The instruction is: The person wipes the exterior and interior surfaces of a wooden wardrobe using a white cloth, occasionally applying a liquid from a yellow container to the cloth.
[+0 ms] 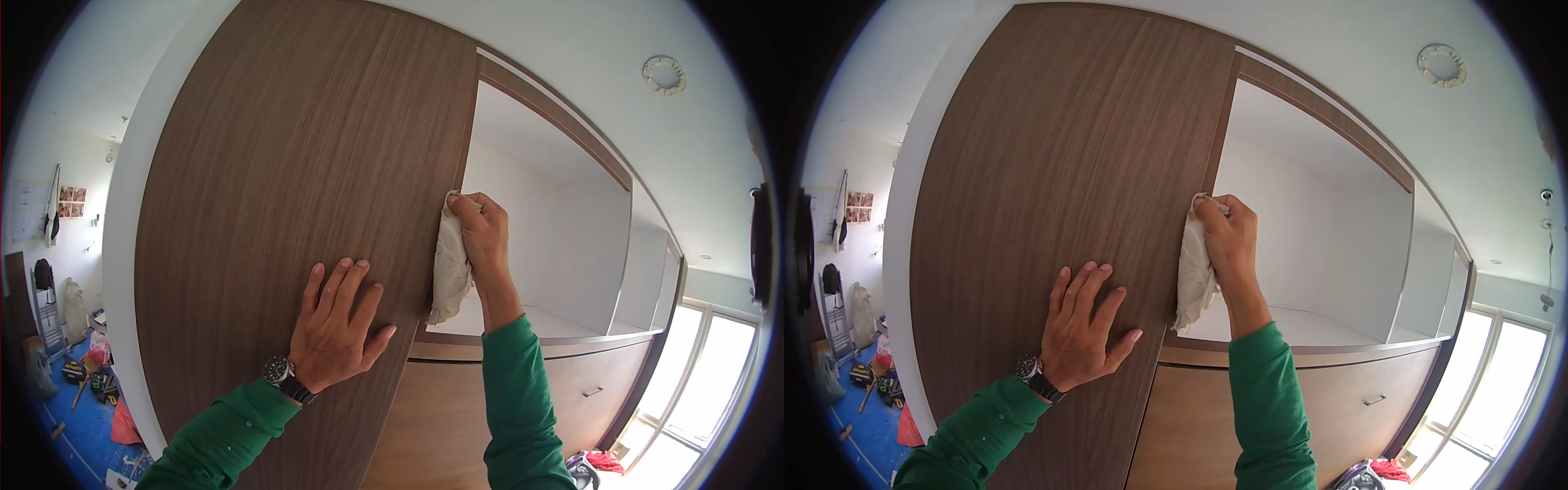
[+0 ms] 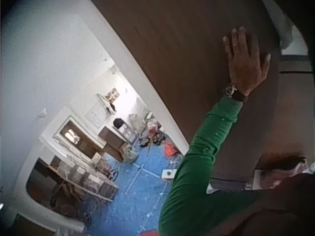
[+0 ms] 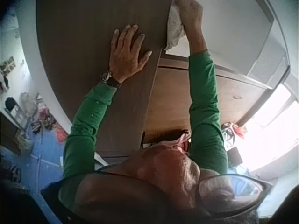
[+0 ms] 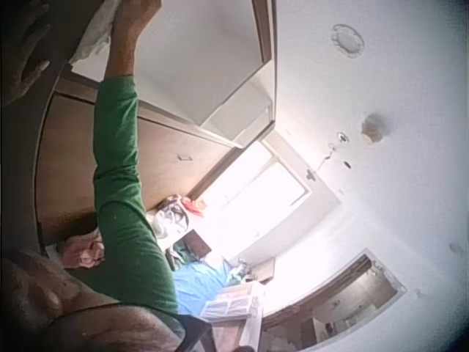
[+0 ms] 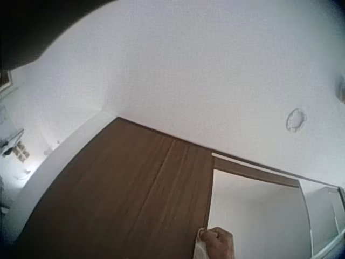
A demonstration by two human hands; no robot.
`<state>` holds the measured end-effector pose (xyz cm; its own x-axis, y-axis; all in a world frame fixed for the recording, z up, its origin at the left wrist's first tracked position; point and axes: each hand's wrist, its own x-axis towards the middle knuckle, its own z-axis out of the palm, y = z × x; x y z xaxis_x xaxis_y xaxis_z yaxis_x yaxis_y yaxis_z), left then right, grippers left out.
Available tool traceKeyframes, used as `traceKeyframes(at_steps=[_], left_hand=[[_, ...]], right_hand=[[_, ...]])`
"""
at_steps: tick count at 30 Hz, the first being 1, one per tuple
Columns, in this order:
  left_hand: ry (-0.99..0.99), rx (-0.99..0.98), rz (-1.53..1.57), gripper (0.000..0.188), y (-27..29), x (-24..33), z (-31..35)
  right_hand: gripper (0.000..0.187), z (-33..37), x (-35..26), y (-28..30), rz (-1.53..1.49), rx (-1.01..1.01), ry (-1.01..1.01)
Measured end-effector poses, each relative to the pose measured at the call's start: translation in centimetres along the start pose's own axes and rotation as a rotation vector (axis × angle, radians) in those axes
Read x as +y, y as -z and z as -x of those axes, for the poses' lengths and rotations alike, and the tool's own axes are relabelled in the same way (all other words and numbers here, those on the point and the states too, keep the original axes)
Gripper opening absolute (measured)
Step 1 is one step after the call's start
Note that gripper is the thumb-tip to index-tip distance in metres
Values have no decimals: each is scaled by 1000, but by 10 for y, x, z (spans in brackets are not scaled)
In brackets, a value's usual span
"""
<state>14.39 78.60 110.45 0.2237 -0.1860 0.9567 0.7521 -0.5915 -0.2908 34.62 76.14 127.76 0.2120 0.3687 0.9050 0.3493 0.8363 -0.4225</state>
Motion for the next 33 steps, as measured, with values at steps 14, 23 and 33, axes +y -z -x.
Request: traceKeyframes(at_steps=[14, 23, 33], left_hand=[[3, 7, 9, 56, 0, 0, 0], [6, 6, 25, 56, -1, 0, 0], [4, 13, 36, 55, -1, -1, 1]], right_hand=[[21, -1, -10, 9, -71, -64, -147], [22, 5, -15, 4, 5, -16, -111], [22, 4, -16, 3, 20, 8, -122]])
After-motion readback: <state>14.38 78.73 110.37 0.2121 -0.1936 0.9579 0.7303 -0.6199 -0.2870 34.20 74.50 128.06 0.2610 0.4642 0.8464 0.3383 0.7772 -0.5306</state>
